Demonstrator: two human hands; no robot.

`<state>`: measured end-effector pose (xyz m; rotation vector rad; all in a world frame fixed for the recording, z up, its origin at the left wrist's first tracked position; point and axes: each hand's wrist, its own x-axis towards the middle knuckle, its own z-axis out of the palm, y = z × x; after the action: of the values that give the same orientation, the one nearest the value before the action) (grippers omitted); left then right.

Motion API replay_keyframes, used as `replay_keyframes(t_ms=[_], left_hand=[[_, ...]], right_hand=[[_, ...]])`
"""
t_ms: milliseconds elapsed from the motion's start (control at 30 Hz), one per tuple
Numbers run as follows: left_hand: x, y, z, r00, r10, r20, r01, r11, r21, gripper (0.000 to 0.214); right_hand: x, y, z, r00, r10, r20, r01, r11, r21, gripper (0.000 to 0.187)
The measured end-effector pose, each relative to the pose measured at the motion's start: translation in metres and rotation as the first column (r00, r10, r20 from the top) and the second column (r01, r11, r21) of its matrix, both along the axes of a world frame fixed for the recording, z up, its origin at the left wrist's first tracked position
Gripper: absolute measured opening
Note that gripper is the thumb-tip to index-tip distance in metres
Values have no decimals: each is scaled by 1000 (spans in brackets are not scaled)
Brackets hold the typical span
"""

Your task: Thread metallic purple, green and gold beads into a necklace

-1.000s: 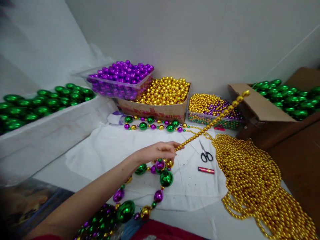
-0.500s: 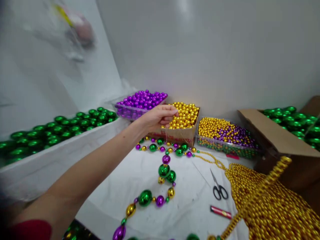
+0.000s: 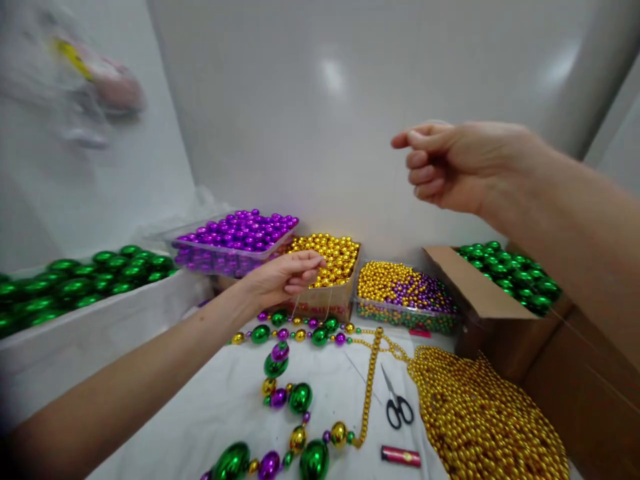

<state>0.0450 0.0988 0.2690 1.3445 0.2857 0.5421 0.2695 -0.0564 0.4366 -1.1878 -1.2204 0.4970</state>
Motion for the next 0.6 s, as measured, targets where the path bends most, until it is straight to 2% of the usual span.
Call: replay_keyframes(t_ms=[67, 133, 233, 300, 333, 400, 500, 600], left_hand=[[14, -6, 10, 995, -34, 98, 31, 999, 33, 11], [30, -15, 19, 982, -104, 157, 93, 993, 79, 11], [54, -31, 18, 953, -248, 176, 224, 964, 145, 16], [63, -43, 9, 947, -266, 178, 239, 958, 159, 21], [64, -47, 4, 955, -235, 178, 208, 966, 156, 21], [60, -52, -5, 977, -99, 189, 74, 988, 139, 20], [48, -47, -7, 978, 111, 177, -137, 980, 145, 18], [41, -34, -5, 984, 153, 89, -169, 963, 209, 20]], right_hand=[[-21, 6, 1, 987, 155, -43, -159, 980, -119, 30], [-34, 17, 3, 973, 220, -75, -227, 967, -115, 22], [-34, 33, 9, 981, 177, -77, -183, 980, -81, 18], [-24, 37, 14, 990, 127, -55, -130, 990, -50, 27], [-18, 36, 15, 993, 105, -46, -106, 994, -32, 32], [-6, 31, 17, 997, 65, -38, -65, 998, -15, 32], [2, 18, 14, 996, 77, -37, -79, 995, -57, 17], [-2, 12, 4, 984, 174, -47, -179, 977, -116, 18]])
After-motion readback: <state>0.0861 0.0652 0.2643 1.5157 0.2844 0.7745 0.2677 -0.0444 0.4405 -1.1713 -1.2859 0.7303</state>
